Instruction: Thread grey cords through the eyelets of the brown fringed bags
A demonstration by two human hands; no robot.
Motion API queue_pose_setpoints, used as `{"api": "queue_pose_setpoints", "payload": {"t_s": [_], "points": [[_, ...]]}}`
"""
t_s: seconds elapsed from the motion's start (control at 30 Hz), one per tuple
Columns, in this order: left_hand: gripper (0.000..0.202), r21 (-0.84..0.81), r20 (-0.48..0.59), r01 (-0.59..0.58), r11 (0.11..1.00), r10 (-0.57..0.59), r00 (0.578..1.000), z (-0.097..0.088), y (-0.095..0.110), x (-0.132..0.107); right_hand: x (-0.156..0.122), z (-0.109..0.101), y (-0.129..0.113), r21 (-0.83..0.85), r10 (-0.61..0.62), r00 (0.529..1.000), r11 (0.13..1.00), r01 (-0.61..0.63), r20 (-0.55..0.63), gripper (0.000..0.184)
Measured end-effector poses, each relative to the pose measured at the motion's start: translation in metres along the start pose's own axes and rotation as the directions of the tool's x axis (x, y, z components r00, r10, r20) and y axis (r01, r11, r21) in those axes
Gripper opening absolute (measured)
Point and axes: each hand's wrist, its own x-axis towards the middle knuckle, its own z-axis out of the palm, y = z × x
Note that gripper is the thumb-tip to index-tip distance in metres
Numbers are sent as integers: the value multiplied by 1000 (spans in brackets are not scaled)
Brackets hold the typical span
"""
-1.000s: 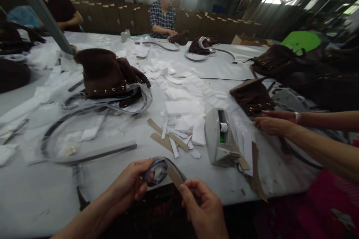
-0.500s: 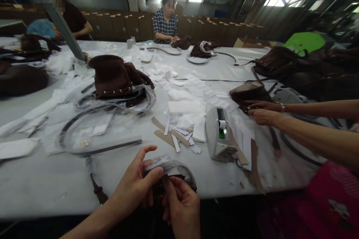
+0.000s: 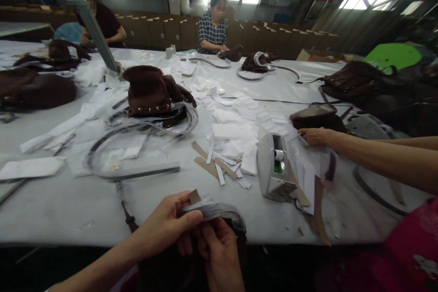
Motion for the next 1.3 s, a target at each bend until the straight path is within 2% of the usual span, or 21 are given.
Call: {"api": "queue_pose_setpoints", "payload": {"t_s": [0.07, 0.27, 0.43, 0.53, 0.6, 0.63, 0.7, 0.8, 0.87, 0.93, 1.03, 1.17, 1.3], "points": [[36, 40, 32, -2, 999, 1, 999, -4, 1, 0, 0, -1, 3, -55, -34, 999, 998, 32, -35, 28], [25, 195, -14, -48, 980, 52, 999, -5, 14, -1, 3, -1, 7, -146, -118, 991, 983, 108, -65, 26], [27, -7, 10, -30, 1000, 30, 999, -12, 10, 5, -9, -1, 3, -286, -209, 972, 943, 171, -107, 30], [28, -88, 54, -1, 996, 5, 999, -16, 6, 7, -21, -10, 6, -416, -300, 953, 872, 258, -37, 37], [30, -109, 91, 29, 994, -19, 996, -17, 6, 6, -27, -16, 7, -513, -370, 926, 783, 352, 69, 37], [31, -108, 103, 40, 993, -29, 994, -17, 7, 5, -28, -19, 6, -568, -422, 899, 714, 410, 118, 33], [30, -75, 120, 48, 996, -39, 992, -16, 8, 3, -29, -22, 2, -675, -553, 802, 505, 538, 226, 22], [26, 26, 125, 28, 999, -31, 992, -15, 7, 0, -25, -20, -6, -749, -696, 610, 157, 644, 379, 23], [22, 106, 137, 5, 994, -20, 990, -17, 6, -2, -22, -17, -8, -763, -721, 545, 35, 645, 428, 24], [19, 192, 151, -41, 981, 12, 988, -20, 6, -5, -19, -13, -9, -772, -707, 550, 8, 636, 445, 22], [17, 285, 189, -145, 947, 93, 977, -25, 11, -12, -16, -9, -12, -768, -654, 609, 67, 636, 448, 19], [16, 242, 302, -177, 954, 99, 948, -25, 23, -22, -16, -9, -28, -777, -626, 662, 138, 615, 412, 15], [18, 245, 299, -207, 947, 130, 946, -22, 24, -25, -16, -14, -39, -763, -574, 668, 111, 637, 473, 15]]}}
